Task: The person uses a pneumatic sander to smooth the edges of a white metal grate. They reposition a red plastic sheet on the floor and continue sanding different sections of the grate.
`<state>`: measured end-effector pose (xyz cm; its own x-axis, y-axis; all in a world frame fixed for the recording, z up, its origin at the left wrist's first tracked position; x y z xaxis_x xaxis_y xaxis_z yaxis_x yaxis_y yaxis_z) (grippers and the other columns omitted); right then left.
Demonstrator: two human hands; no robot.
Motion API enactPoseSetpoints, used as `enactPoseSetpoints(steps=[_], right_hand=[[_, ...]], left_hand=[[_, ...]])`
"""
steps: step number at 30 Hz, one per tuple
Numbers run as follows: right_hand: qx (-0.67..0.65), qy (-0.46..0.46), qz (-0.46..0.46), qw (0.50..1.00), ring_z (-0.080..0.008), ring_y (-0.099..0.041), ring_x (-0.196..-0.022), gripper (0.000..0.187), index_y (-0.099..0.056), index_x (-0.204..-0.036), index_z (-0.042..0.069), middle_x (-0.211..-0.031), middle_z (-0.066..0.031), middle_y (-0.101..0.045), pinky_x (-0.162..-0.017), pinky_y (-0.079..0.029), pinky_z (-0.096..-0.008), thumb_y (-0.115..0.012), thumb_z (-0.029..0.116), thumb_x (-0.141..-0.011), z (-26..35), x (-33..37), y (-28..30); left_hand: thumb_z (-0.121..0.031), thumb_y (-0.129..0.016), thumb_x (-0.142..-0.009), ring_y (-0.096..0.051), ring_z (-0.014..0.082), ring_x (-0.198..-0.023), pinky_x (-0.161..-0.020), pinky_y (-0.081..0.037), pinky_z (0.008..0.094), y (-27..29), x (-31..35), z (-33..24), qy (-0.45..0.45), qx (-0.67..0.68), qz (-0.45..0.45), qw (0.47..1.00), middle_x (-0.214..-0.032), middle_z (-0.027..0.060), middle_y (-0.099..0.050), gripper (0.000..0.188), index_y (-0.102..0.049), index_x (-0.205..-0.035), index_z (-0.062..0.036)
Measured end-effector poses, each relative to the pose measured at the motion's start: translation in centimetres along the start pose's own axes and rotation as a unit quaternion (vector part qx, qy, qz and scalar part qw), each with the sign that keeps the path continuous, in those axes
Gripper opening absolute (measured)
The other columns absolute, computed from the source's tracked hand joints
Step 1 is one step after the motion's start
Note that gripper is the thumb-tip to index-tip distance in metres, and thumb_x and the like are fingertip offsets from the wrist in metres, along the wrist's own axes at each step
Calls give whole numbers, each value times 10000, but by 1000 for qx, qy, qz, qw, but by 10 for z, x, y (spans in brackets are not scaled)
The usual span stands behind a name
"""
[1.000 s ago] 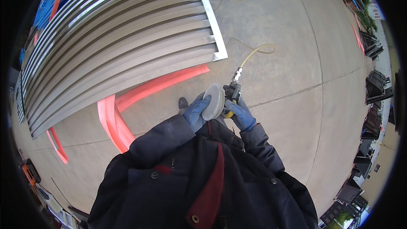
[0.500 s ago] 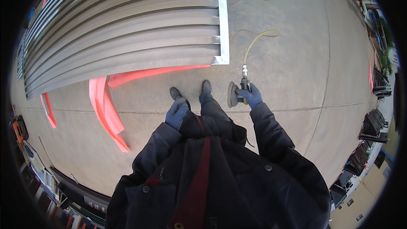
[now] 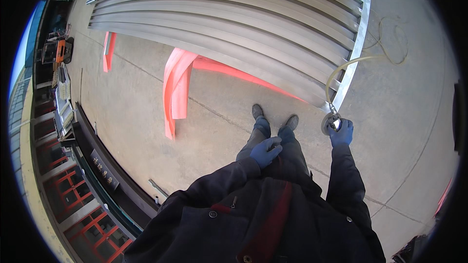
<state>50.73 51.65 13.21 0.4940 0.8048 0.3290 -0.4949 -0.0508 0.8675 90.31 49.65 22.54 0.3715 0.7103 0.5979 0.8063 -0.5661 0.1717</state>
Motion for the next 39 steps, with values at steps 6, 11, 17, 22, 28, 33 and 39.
enactPoseSetpoints(steps=[6, 11, 17, 22, 28, 33, 39], right_hand=[[70, -27, -3, 997, -367, -619, -1302, 619, -703, -1265, 98, -1357, -147, -643, -1088, -552, -474, -964, 344, -761, 13, -39, -28], [124, 3, -5, 992, -379, -614, -1266, 631, -693, -1250, 102, -1327, -156, -642, -1047, -565, -499, -968, 381, -755, 26, -52, -46], [128, 17, -25, 991, -398, -613, -1250, 592, -681, -1213, 92, -1315, -161, -645, -1023, -569, -519, -963, 350, -760, 31, -67, -81], [146, 110, -44, 982, -420, -634, -1199, 591, -671, -1239, 93, -1279, -178, -653, -993, -576, -544, -952, 334, -779, 38, -82, -92], [159, 143, 1, 977, -422, -639, -1185, 577, -667, -1260, 112, -1269, -178, -651, -955, -586, -543, -938, 319, -794, 43, -91, -88], [149, 131, 16, 980, -411, -643, -1176, 515, -668, -1252, 120, -1258, -163, -646, -930, -595, -516, -887, 265, -810, 55, -91, -98], [123, 194, -76, 970, -392, -653, -1111, 374, -685, -1166, 124, -1185, -150, -632, -848, -596, -504, -792, 173, -811, 105, -95, -123]], left_hand=[[-232, -733, -1072, -742, 281, -1245, -1060, -575, 371, 26, 1, 68, 18, 10, -45, 999, -1319, 174, -776, 400, -692, -1403, -11], [-249, -737, -1057, -730, 318, -1277, -1075, -573, 397, 25, -4, 100, 52, -19, -10, 998, -1369, 180, -757, 406, -699, -1401, -39], [-283, -746, -1051, -745, 333, -1232, -1041, -592, 426, 16, -34, 95, 15, -17, -6, 1000, -1330, 175, -758, 429, -698, -1411, -54], [-286, -737, -1055, -759, 351, -1177, -1001, -609, 436, -19, -72, 80, -28, -24, 36, 999, -1291, 183, -759, 441, -687, -1429, -57], [-299, -722, -1057, -669, 370, -1322, -1132, -534, 494, -86, -132, 33, -190, -86, 69, 976, -1450, 159, -695, 505, -650, -1514, -97], [-338, -688, -1078, -542, 420, -1473, -1204, -466, 513, -122, -180, -4, -292, -137, -6, 946, -1638, 218, -530, 635, -528, -1645, -102], [-345, -667, -1100, -467, 494, -1535, -1262, -405, 547, -111, -198, 0, -241, -113, -38, 963, -1721, 306, -400, 743, -386, -1720, -48]])
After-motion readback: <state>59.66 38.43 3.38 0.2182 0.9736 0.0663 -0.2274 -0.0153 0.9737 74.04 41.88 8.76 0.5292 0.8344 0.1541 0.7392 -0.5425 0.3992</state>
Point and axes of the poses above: each hand's wrist, its own x-axis away from the middle knuckle, its own y-axis out of the back of the hand, z = x × y, the point moved 7 cm from there along -x, towards the middle knuckle
